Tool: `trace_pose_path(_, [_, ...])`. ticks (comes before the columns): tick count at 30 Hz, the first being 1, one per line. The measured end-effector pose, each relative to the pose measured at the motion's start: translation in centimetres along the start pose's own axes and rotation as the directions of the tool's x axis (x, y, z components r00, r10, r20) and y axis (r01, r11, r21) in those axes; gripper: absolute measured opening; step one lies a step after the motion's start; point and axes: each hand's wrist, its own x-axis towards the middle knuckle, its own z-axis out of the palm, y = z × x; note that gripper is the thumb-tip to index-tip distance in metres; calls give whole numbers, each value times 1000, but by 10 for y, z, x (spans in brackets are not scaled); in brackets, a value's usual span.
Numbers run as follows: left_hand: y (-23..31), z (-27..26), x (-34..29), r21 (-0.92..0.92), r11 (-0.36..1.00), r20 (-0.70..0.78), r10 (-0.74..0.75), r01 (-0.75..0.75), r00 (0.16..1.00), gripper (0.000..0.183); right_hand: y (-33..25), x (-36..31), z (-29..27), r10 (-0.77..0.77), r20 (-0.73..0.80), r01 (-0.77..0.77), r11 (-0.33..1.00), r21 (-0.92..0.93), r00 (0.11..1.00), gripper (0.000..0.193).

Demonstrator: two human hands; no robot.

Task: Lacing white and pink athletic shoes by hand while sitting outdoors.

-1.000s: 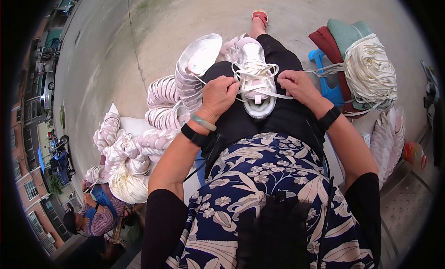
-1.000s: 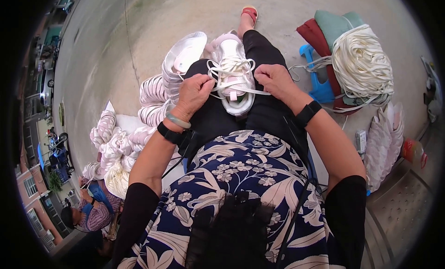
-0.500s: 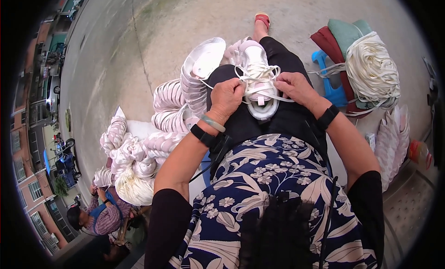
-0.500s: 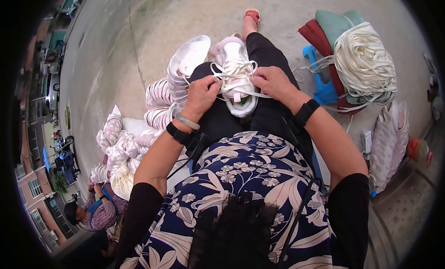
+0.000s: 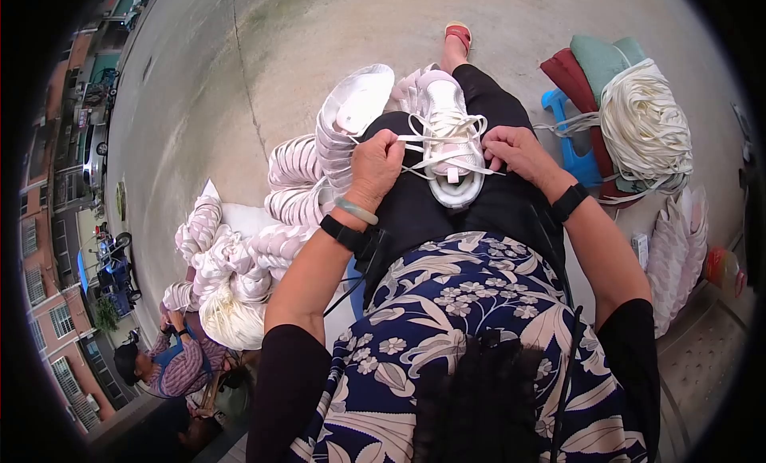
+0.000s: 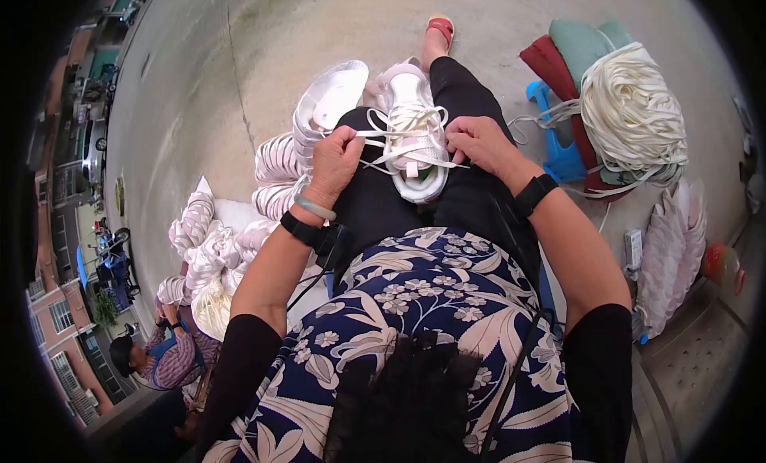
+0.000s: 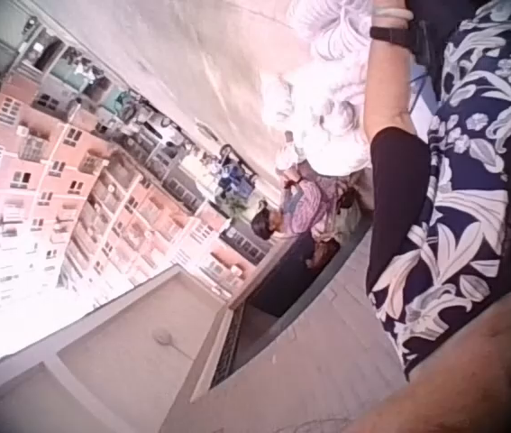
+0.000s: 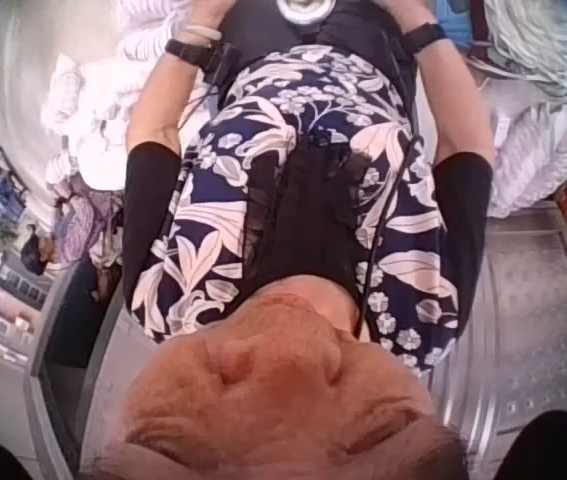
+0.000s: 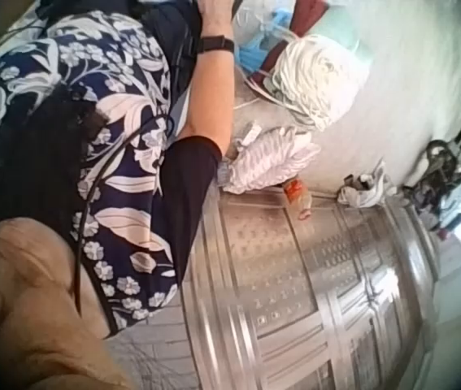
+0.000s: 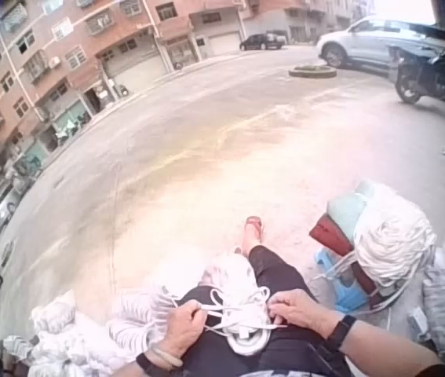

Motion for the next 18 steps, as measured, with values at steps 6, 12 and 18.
trace_pose_path(6, [-32,-20,3,-31,995,-147,86,-91,985,7,-5,1,1,45,7,-45,999,21,999,14])
trace_pose_path(12, [-104,-39,53,378,906,-274,-87,190,958,12,-5,2,2,49,-40,-43,990,134,998,13])
trace_pose_path(18, [-138,-43,96,500,831,-216,-151,242,965,16,-11,7,0,67,-81,-51,981,189,995,14])
